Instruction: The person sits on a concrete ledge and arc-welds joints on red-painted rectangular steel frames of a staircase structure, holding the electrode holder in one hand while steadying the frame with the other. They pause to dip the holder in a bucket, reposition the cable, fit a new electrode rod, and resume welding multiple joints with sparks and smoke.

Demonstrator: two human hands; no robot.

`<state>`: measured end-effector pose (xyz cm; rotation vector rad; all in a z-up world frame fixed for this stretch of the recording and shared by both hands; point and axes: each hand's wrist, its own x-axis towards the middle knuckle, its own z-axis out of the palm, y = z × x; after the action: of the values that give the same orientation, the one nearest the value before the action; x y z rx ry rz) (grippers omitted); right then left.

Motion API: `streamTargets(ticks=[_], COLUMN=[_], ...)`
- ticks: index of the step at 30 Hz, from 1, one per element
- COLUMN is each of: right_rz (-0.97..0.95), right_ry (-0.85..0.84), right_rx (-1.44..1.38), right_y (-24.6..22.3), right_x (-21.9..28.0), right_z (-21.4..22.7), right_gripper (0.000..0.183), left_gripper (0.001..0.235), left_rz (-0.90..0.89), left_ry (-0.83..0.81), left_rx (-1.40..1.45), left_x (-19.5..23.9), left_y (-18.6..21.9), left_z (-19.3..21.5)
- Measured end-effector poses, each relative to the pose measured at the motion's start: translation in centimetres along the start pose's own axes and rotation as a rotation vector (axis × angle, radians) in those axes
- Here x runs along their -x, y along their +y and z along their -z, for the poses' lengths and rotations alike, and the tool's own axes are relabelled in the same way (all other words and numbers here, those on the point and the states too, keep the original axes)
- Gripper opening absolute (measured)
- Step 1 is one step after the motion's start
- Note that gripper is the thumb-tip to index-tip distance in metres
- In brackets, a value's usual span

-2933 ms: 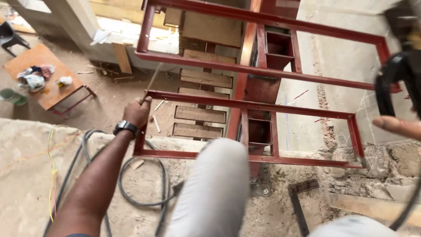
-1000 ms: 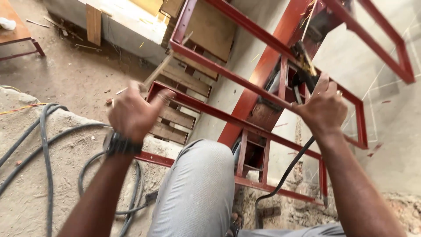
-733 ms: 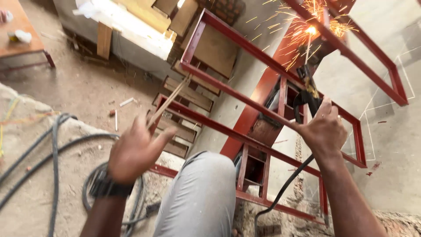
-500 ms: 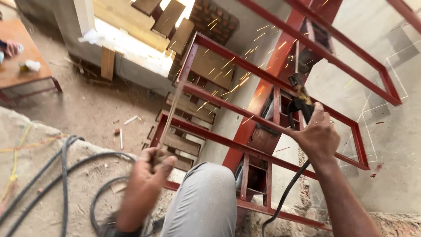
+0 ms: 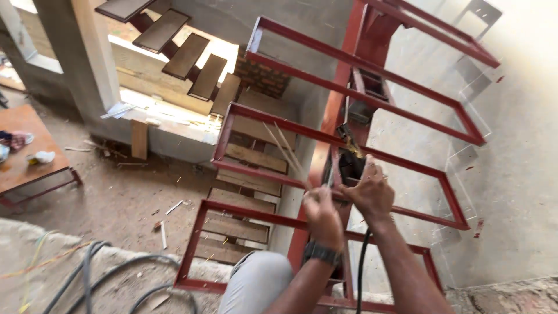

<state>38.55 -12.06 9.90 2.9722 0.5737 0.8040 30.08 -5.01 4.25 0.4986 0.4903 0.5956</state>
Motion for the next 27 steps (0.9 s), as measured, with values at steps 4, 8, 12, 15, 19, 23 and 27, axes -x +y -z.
streamTargets(ticks=[4, 8, 12, 15, 19, 23, 27], right_rz=[-0.051, -0.121, -0.125, -0.152, -0.186, -0.237, -0.248], right_ry=[-0.007, -0.063, -0.057, -0.105, -0.156, -0.174, -0.185], right_rx=[-0.032, -0.038, -0.046, -0.049, -0.050, -0.079, -0.091], right_y=[-0.5, -1.2, -0.9, -0.9, -1.6, -1.7, -1.5], right_x=[-0.4, -0.8, -1.0, -1.1, -0.8, -0.5, -0.2], right_z=[-0.8, -0.9, -1.7, -1.5, -0.3, 0.3, -0.3], right_gripper=[0.112, 0.116, 0.118, 0.127, 0.129, 0.128, 0.128], left_gripper=[0.019, 0.023, 0.022, 0.025, 0.028, 0.025, 0.024], left_rz=[-0.024, -0.345, -0.278, -0.181, -0.198, -0.128, -0.127], left_ry=[0.068, -0.022, -0.054, -0.033, -0.056, -0.099, -0.113], left_rx=[-0.054, -0.289, -0.382, -0.439, -0.499, -0.539, -0.543], left_x=[-0.9, -2.2, -2.5, -3.2, -3.7, -3.9, -3.7], left_y=[-3.4, -4.6, -1.4, -1.4, -1.5, -0.9, -0.2], left_z=[1.6, 2.0, 1.5, 1.6, 2.0, 1.9, 1.6])
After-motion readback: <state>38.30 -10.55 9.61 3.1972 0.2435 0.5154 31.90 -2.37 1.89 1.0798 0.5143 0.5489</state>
